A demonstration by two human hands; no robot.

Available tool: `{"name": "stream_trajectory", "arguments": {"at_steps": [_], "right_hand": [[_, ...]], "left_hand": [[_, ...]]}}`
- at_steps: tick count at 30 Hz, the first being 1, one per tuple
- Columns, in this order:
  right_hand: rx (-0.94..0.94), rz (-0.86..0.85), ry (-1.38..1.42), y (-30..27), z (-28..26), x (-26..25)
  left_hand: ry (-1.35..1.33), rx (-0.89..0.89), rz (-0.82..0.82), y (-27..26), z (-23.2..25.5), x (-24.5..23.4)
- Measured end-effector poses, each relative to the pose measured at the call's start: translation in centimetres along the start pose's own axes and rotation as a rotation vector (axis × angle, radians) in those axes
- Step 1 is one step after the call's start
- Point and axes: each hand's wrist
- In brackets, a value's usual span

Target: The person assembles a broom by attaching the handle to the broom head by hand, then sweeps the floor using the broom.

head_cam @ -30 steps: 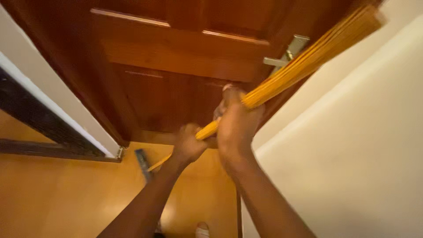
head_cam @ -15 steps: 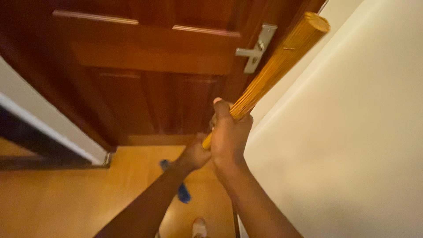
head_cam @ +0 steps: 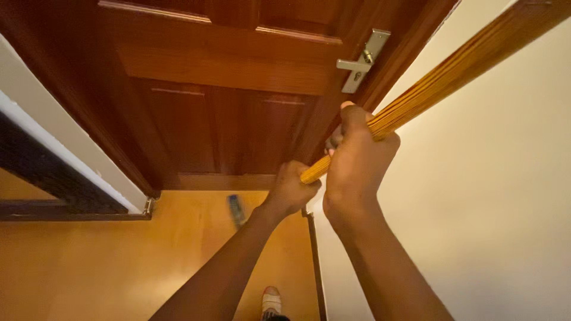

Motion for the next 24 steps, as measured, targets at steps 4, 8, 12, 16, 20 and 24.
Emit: {"name": "stream_trajectory", "arguments": {"at_steps": [4,8,12,16,20,24], "right_hand": [[0.151,0.030,-0.229,-2.7,1.1,2.1],[0.149,-0.122,-0.164,-4.9,3.5,3.3],[0.258,-0.122,-0.081,-7.4,6.7,5.3],[0.331,-0.206,0.059,-9.4,8.5,6.9],[0.336,-0.122,0.098,-6.6,7.0,6.9],[0.159,-0.107,0.104,-4.6,3.3,6.7]], "left_hand": [[-0.107,0.153,-0.009,0.3,-2.0,-0.4],[-0.022,0.128,-0.090,-2.1,-4.0,-4.9],[-0.053,0.221,0.012,-6.1,-6.3,-10.6],[0.320,-0.087,0.042,-8.0,-8.2,-14.5],[0.284,-0.225,0.092,-6.7,-7.3,-13.7],[0.220,-0.077,0.169,-4.5,-4.2,-10.6]]}}
Point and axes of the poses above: each hand's wrist, its own y-axis towards the middle knuckle, its own x-axis out of the palm, z = x × y, and after that the axes turned 4 degrees about -x, right-handed
